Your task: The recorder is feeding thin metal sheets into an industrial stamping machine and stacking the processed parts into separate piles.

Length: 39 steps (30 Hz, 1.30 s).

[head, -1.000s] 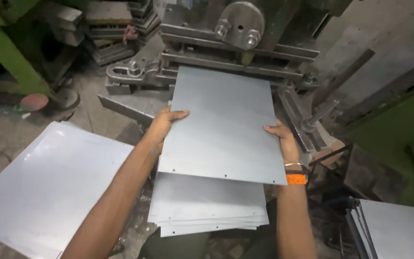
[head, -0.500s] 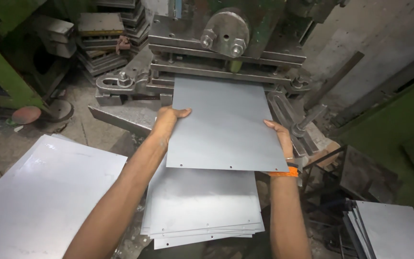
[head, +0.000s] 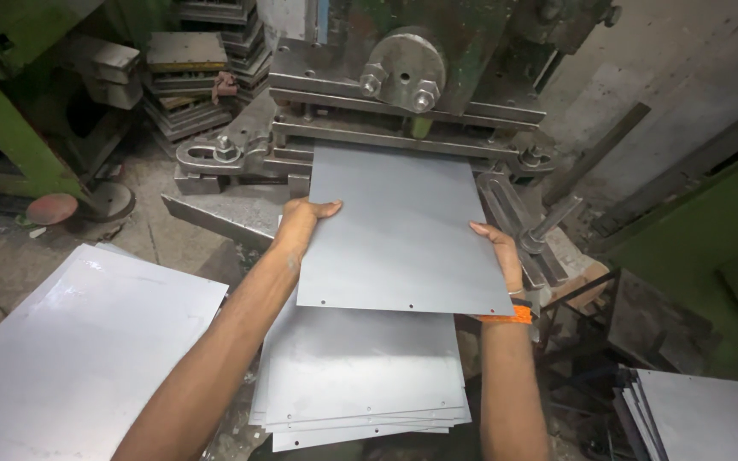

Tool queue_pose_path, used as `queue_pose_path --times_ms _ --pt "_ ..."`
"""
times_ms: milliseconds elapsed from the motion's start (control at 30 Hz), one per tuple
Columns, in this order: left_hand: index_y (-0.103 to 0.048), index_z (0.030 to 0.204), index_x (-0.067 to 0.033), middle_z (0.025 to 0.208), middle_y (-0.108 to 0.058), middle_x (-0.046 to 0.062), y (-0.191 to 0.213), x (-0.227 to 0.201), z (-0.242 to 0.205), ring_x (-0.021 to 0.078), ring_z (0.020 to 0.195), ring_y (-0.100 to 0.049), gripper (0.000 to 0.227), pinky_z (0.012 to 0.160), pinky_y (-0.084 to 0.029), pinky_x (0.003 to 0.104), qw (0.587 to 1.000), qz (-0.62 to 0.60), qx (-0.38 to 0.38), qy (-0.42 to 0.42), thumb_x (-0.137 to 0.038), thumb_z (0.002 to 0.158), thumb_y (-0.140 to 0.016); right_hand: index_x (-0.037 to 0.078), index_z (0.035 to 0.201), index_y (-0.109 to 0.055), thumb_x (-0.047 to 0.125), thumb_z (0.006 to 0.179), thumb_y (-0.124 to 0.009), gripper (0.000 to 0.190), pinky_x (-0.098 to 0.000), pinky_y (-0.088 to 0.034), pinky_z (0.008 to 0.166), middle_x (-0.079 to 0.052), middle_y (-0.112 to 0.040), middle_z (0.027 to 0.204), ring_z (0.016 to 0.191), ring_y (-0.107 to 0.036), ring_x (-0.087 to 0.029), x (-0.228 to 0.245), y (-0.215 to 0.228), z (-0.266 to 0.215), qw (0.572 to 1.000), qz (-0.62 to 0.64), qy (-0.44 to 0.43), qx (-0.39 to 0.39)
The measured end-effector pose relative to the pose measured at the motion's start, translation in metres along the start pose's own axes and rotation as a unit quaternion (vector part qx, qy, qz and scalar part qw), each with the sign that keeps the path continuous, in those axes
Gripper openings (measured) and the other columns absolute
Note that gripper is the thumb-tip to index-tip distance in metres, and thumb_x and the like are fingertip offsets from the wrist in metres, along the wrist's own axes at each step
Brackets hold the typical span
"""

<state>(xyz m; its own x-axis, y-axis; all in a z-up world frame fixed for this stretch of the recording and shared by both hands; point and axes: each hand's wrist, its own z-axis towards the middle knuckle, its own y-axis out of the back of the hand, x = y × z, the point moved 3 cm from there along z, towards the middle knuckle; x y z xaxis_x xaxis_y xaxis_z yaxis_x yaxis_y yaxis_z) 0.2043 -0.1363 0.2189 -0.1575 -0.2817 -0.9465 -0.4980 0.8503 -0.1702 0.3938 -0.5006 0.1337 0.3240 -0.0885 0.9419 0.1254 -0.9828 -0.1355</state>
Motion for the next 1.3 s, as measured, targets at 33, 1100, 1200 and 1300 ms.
queue_pose_path --times_ms 33,1100,1200,1300 --pt "-0.068 0.13 -0.0007 0.107 -0.075 0.022 -0.001 -0.002 -0.001 0.0341 0.103 -0.073 0.062 0.086 -0.057 0.047 1.0 -0.002 -0.001 0.0 -0.017 0.072 -0.081 0.012 0.11 -0.075 0.018 0.087 -0.069 0.024 -0.0239 -0.05 0.082 -0.008 -0.072 0.086 0.081 -0.068 -0.013 0.008 -0.01 -0.014 1.0 -0.002 0.0 0.001" --pt "-0.014 0.16 -0.0052 0.165 -0.01 0.027 0.066 0.032 -0.077 0.0468 0.15 -0.014 0.116 0.12 -0.018 0.064 0.893 0.43 -0.063 -0.117 -0.017 0.075 -0.092 0.008 0.153 -0.04 0.024 0.065 -0.094 0.104 -0.0534 -0.028 0.114 -0.022 -0.045 0.15 0.139 -0.04 -0.04 0.03 -0.102 -0.198 0.802 -0.573 0.142 -0.095" --pt "-0.013 0.161 -0.0055 0.166 -0.015 0.023 0.104 0.098 -0.03 0.0395 0.153 -0.015 0.126 0.122 -0.017 0.059 0.934 0.35 -0.046 -0.054 -0.043 0.071 -0.094 0.0 0.154 -0.034 0.022 0.066 -0.093 0.108 -0.0569 -0.021 0.114 -0.028 -0.033 0.156 0.144 -0.031 -0.046 0.007 -0.105 -0.19 0.811 -0.568 0.126 -0.064" --pt "-0.018 0.161 -0.0065 0.166 -0.02 0.023 0.104 0.07 -0.053 0.0406 0.153 -0.018 0.116 0.123 -0.017 0.061 0.939 0.33 -0.041 -0.083 -0.046 0.078 -0.088 0.002 0.149 -0.042 0.015 0.067 -0.09 0.096 -0.0607 -0.031 0.108 -0.03 -0.044 0.141 0.128 -0.045 -0.051 0.022 -0.142 -0.223 0.784 -0.574 0.222 -0.081"
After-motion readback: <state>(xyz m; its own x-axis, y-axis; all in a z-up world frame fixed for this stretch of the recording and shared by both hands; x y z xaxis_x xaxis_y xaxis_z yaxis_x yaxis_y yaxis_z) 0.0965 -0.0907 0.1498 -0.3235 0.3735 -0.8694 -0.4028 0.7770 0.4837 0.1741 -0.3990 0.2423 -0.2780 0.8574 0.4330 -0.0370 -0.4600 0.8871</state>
